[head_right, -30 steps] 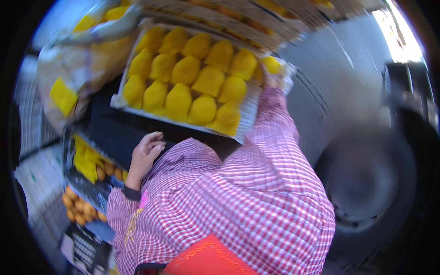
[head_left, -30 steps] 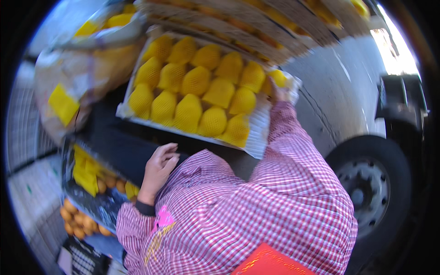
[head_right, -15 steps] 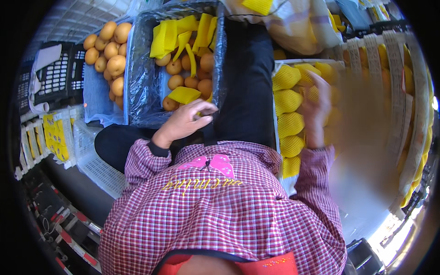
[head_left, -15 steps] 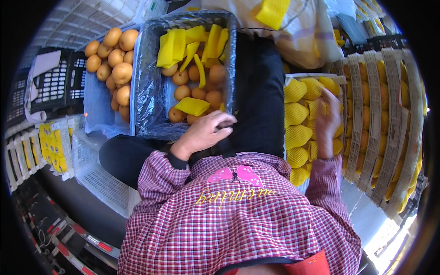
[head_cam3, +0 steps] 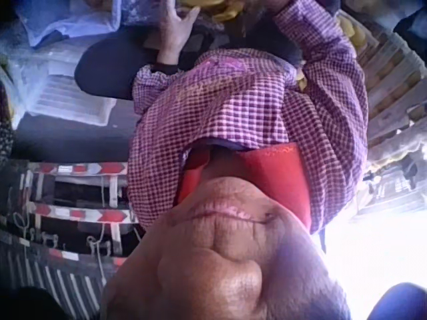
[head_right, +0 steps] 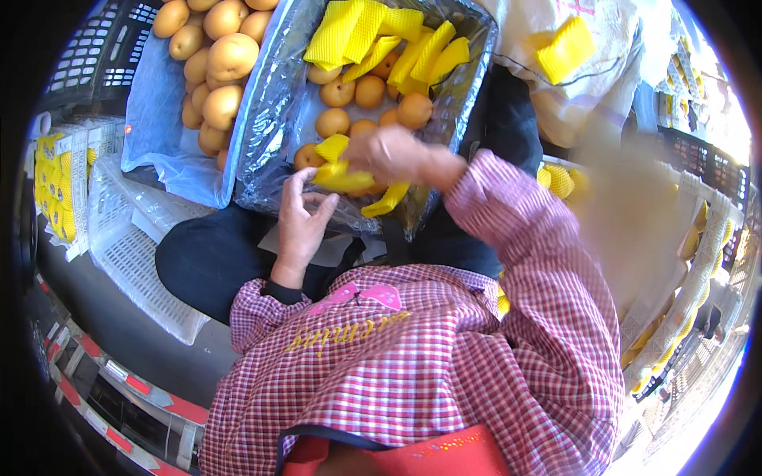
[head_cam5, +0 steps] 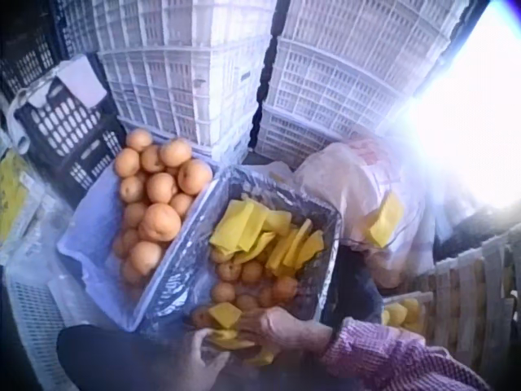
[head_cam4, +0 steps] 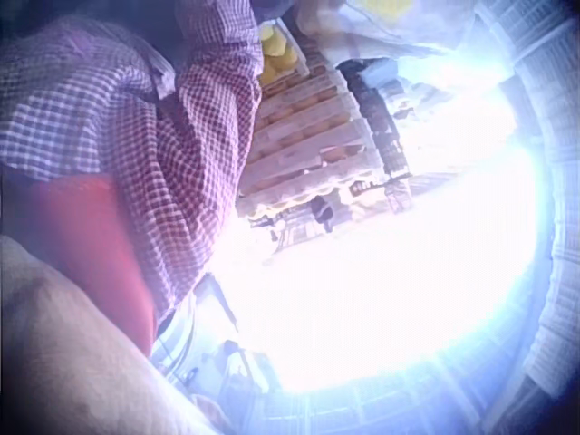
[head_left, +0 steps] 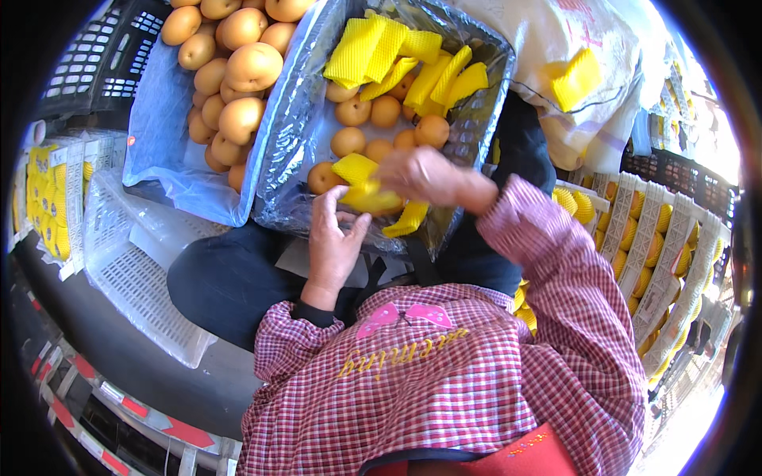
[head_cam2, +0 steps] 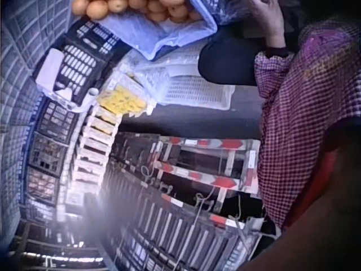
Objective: The person sits on the ground and repeatedly picks up round yellow fruits, wraps each one in a yellow foam net, and places it into a white tray. The person then applies round blue stickers to the top of each wrapped fruit in the tray.
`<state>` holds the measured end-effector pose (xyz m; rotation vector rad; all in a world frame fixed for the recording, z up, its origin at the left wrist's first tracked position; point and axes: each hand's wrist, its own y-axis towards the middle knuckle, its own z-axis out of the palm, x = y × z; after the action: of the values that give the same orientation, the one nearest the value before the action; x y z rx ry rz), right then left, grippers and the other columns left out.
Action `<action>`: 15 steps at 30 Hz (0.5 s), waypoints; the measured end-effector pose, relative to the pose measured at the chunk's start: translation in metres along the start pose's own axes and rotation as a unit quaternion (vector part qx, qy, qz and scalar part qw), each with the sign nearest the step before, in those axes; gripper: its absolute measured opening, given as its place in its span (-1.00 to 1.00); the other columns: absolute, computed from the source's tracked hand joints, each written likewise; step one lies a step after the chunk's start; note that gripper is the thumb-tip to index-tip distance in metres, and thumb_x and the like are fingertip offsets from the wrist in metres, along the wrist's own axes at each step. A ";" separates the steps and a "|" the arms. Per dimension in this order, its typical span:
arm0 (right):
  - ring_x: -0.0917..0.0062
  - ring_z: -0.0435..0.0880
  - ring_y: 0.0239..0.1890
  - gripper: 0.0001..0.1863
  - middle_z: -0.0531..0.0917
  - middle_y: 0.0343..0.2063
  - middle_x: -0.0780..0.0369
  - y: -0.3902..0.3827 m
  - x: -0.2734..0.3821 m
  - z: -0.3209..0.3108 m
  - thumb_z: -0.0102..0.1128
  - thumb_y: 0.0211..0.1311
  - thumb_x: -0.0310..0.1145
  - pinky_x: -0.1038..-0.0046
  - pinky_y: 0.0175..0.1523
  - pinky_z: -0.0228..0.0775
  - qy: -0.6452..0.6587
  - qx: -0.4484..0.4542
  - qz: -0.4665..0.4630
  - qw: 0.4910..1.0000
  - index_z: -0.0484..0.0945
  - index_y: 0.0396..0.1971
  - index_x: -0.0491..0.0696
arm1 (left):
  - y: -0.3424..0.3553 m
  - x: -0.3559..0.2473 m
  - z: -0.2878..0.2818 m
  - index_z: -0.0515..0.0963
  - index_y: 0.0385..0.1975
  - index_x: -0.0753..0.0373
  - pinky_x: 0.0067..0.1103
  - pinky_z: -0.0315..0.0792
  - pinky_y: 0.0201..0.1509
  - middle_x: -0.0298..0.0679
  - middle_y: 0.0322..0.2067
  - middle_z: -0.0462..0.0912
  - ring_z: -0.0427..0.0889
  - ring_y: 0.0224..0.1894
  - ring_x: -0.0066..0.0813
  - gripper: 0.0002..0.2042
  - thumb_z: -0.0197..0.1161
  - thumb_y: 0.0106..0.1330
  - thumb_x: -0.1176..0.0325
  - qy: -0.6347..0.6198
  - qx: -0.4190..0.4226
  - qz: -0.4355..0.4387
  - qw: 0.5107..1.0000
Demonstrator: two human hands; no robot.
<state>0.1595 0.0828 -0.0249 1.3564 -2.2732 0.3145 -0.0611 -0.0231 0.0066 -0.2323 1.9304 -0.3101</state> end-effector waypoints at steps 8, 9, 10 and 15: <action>0.35 0.73 -0.24 -0.63 0.68 -0.35 0.03 0.027 0.042 -0.052 0.21 0.38 -0.12 0.36 -0.16 0.52 0.430 0.001 0.254 0.867 0.62 -0.19 -0.18 | 0.001 -0.004 -0.013 0.55 -0.10 0.31 -0.59 0.56 -0.18 -0.28 -0.26 0.66 0.64 -0.29 -0.56 -0.69 0.44 0.23 0.36 -0.103 0.055 -0.099 0.988; 0.26 0.72 -0.21 -0.62 0.67 -0.30 0.01 0.038 0.020 -0.046 0.22 0.36 -0.09 0.30 -0.11 0.53 0.416 -0.027 0.257 0.872 0.61 -0.14 -0.15 | 0.000 -0.011 -0.013 0.57 -0.14 0.31 -0.58 0.55 -0.13 -0.27 -0.29 0.67 0.66 -0.28 -0.51 -0.71 0.44 0.23 0.33 -0.154 0.064 -0.106 0.980; 0.20 0.68 -0.12 -0.59 0.64 -0.14 0.05 0.047 -0.016 -0.028 0.25 0.32 -0.12 0.25 -0.09 0.54 0.180 -0.088 0.179 0.963 0.54 0.03 -0.07 | -0.002 -0.018 -0.015 0.59 -0.18 0.30 -0.56 0.54 -0.08 -0.26 -0.32 0.69 0.67 -0.27 -0.46 -0.72 0.44 0.22 0.29 -0.206 0.076 -0.113 0.969; 0.19 0.19 0.43 -0.21 0.23 0.40 0.25 0.105 -0.154 -0.008 0.15 0.18 -0.35 -0.01 0.48 -0.04 -0.413 0.022 0.126 0.902 0.12 0.44 0.28 | 0.005 -0.042 -0.044 0.61 -0.06 0.33 -0.56 0.51 0.01 -0.21 -0.20 0.74 0.69 -0.18 -0.49 -0.66 0.40 0.19 0.32 -0.295 0.374 -0.114 0.872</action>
<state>0.1318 0.2553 -0.0911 1.3760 -3.1613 -0.1854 -0.0869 -0.0011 0.0573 -0.0229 1.0695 -0.9929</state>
